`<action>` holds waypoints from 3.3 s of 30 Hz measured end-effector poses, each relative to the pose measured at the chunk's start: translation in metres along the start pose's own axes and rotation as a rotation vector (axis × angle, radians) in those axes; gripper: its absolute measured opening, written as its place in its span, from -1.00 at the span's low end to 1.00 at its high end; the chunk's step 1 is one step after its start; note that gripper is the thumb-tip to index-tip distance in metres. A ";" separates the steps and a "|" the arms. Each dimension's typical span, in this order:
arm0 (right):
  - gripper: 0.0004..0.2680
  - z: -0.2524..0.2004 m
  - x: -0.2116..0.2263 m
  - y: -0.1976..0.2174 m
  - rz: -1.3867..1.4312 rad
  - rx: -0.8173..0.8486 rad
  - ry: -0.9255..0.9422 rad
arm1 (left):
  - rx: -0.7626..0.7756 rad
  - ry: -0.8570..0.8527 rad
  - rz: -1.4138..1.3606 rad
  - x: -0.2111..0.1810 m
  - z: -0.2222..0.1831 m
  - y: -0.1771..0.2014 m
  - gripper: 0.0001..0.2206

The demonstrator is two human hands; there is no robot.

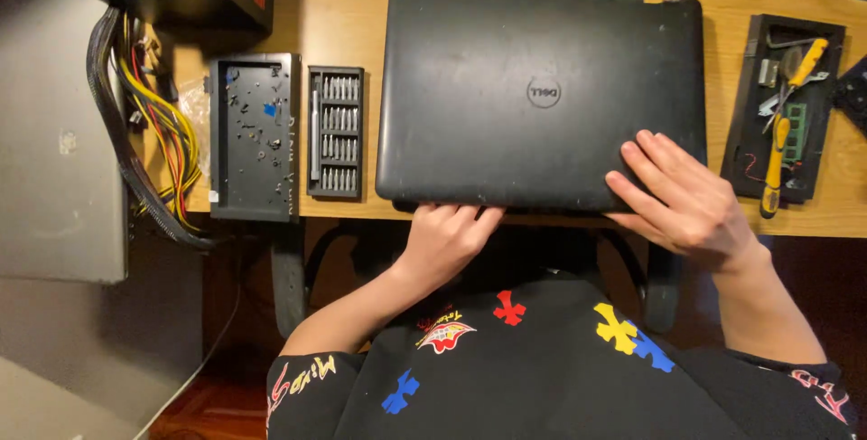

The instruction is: Disassemble a laptop and manipulate internal components using a screwdriver.

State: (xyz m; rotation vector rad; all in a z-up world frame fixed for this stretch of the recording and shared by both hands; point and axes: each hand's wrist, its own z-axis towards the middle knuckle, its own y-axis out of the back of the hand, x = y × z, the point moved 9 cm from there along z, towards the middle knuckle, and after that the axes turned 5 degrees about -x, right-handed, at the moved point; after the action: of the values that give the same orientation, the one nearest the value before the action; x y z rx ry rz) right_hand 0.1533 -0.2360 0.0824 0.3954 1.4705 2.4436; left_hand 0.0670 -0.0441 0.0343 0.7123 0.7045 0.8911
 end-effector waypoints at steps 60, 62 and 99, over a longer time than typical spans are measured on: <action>-0.56 -0.034 -0.424 -0.094 -0.372 -0.378 -0.762 | -0.006 0.027 0.096 0.009 -0.008 -0.026 -0.87; -0.58 -0.029 -0.418 -0.092 -0.373 -0.371 -0.754 | 0.009 0.033 0.090 0.010 -0.010 -0.029 -0.86; -0.53 -0.028 -0.433 -0.100 -0.287 -0.173 -0.764 | 0.075 0.062 0.020 0.014 -0.018 -0.040 -0.85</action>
State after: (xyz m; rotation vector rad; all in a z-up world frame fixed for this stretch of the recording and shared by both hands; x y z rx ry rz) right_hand 0.5534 -0.3684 -0.0604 0.8834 0.9027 1.8482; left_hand 0.0760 -0.0456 -0.0113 0.7627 0.7904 0.9121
